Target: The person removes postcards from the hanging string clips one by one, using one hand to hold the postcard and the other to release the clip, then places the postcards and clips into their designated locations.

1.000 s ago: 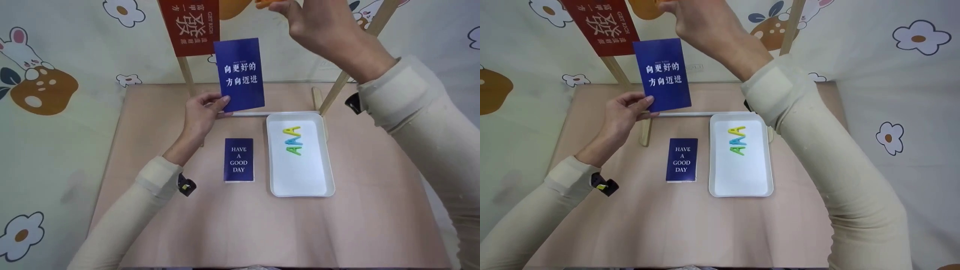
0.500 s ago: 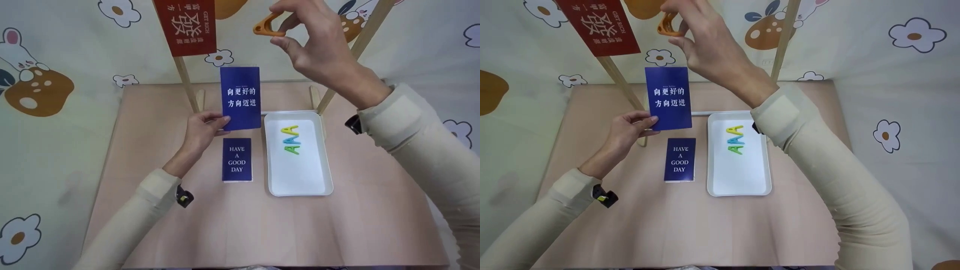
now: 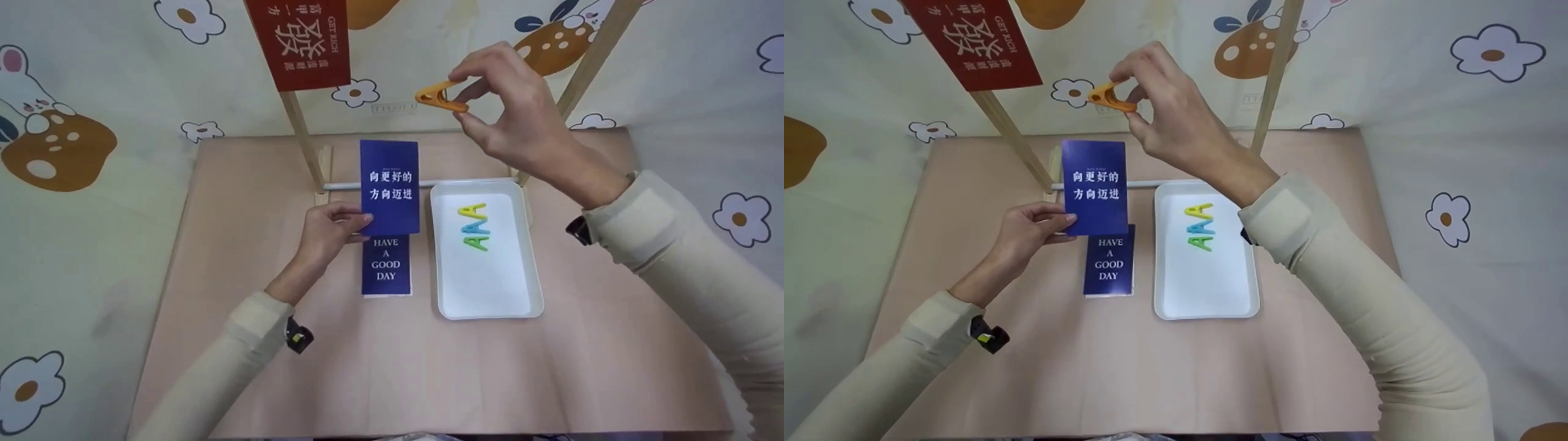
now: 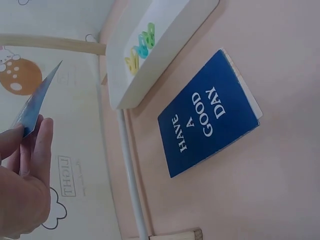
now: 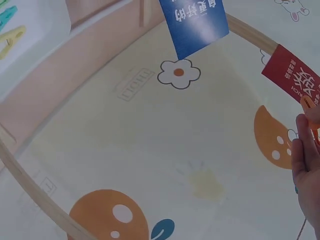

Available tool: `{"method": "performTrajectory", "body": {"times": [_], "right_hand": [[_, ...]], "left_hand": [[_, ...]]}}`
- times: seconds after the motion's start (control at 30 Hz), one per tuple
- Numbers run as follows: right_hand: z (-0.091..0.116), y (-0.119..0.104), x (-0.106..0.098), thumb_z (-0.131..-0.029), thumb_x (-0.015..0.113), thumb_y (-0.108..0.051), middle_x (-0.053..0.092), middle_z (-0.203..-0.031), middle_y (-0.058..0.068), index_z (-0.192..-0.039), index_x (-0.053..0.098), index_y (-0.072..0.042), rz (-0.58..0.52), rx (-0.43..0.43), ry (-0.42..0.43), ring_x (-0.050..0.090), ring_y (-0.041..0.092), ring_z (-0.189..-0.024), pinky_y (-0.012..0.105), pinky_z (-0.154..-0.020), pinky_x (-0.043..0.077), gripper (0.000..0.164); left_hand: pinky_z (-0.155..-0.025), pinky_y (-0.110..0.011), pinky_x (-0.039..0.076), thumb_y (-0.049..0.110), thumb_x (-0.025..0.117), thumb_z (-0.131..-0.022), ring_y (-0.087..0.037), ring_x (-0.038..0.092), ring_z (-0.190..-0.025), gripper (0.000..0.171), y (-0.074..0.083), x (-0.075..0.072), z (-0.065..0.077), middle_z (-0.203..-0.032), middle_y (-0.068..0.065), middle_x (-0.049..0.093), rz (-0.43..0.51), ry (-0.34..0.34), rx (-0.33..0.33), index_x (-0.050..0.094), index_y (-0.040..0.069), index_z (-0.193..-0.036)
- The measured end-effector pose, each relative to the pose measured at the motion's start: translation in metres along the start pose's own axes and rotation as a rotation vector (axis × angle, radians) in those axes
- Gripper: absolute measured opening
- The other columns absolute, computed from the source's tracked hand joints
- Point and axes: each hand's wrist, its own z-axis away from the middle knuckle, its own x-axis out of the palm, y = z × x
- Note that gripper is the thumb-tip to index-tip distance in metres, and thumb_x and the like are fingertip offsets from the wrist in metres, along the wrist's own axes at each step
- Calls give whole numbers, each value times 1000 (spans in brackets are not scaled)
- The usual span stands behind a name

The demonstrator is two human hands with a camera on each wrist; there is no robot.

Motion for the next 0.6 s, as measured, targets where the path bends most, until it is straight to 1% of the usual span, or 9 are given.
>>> {"method": "performTrajectory", "body": {"times": [0.1, 0.2, 0.37, 0.47, 0.6], "right_hand": [[10, 5, 3, -82, 64, -4, 56, -112, 6, -115, 55, -5, 17, 35, -24, 65, 15, -91, 18, -89, 50, 34], [22, 10, 8, -83, 65, -8, 58, -113, 6, -118, 54, -4, 44, 62, -51, 65, 14, -91, 21, -86, 51, 37], [40, 15, 18, -81, 69, -14, 62, -111, 4, -117, 56, -8, 51, 158, -103, 64, 16, -92, 29, -80, 52, 39], [50, 18, 23, -80, 70, -14, 63, -110, 3, -116, 57, -10, 57, 192, -116, 64, 17, -92, 31, -80, 53, 39], [64, 24, 33, -79, 71, -13, 63, -112, 4, -117, 57, -10, 65, 223, -131, 65, 17, -91, 33, -80, 54, 41]], "left_hand": [[-70, -31, 58, 7, 70, -79, -18, 69, -78, 20, -7, 1, 1, -91, -15, 67, -34, -12, -19, 65, -1, -97], [-69, -31, 58, 7, 70, -79, -19, 69, -77, 19, -15, 2, 2, -90, -15, 67, -51, -15, -41, 66, 0, -96], [-68, -29, 58, 9, 70, -80, -19, 69, -78, 17, -30, 3, 5, -89, -14, 68, -96, -20, -75, 67, 2, -95], [-68, -30, 58, 9, 70, -80, -19, 69, -77, 17, -41, 2, 7, -89, -14, 68, -97, -13, -102, 67, 2, -95], [-70, -36, 58, 9, 71, -78, -20, 69, -74, 18, -56, -1, 9, -88, -15, 69, -78, 19, -141, 67, 1, -94]]}}
